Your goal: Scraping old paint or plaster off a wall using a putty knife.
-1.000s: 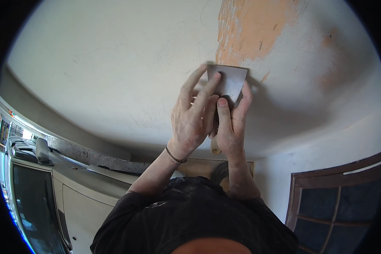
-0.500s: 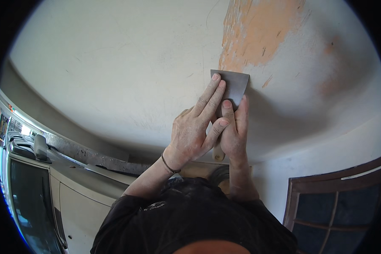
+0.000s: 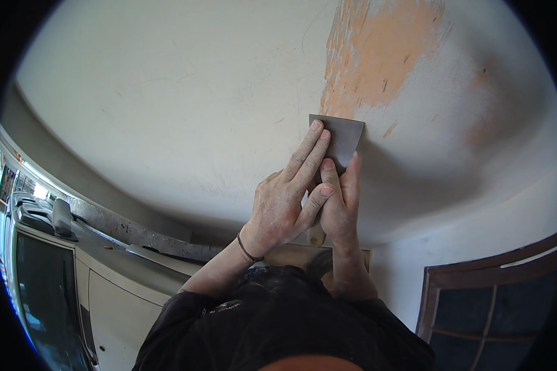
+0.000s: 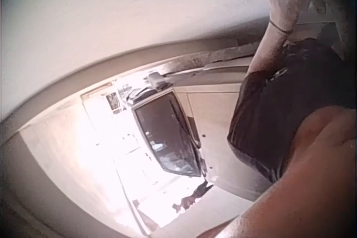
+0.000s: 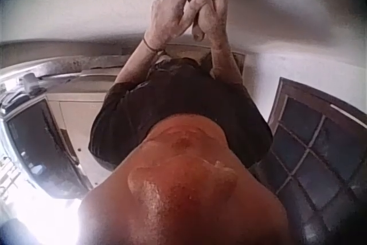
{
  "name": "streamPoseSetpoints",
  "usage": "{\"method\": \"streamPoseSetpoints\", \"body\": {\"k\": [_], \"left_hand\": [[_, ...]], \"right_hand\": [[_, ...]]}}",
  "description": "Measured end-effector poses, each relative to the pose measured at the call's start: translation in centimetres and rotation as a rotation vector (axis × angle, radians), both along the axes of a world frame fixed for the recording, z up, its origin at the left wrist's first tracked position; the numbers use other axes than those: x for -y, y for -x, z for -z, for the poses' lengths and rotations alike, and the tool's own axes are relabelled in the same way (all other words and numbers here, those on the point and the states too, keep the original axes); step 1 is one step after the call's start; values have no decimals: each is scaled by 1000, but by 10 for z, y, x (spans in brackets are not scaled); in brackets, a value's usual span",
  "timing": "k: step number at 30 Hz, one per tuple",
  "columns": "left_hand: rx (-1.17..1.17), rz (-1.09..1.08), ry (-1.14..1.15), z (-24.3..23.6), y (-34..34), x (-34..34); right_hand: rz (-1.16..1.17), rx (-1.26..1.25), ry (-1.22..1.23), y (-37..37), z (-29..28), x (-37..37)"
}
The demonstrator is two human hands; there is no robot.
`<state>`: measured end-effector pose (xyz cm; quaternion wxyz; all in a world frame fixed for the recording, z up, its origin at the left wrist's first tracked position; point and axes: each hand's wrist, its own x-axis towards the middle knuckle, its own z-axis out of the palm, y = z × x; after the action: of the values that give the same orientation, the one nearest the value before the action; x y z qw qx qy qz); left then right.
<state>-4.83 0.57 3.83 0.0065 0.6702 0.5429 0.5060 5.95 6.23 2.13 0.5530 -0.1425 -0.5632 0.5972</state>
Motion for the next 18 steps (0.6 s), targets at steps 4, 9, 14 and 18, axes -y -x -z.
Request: {"method": "streamPoseSetpoints", "body": {"k": [4, 9, 14, 18], "left_hand": [[22, 19, 33, 4, 0, 1], [19, 2, 11, 5, -1, 1], [20, 5, 8, 3, -2, 3], [18, 8, 27, 5, -3, 3]], "right_hand": [[48, 51, -7, 0, 0, 2], [0, 15, 57, -1, 1, 2], [7, 10, 47, 0, 2, 5], [31, 26, 38, -1, 4, 4]]}}
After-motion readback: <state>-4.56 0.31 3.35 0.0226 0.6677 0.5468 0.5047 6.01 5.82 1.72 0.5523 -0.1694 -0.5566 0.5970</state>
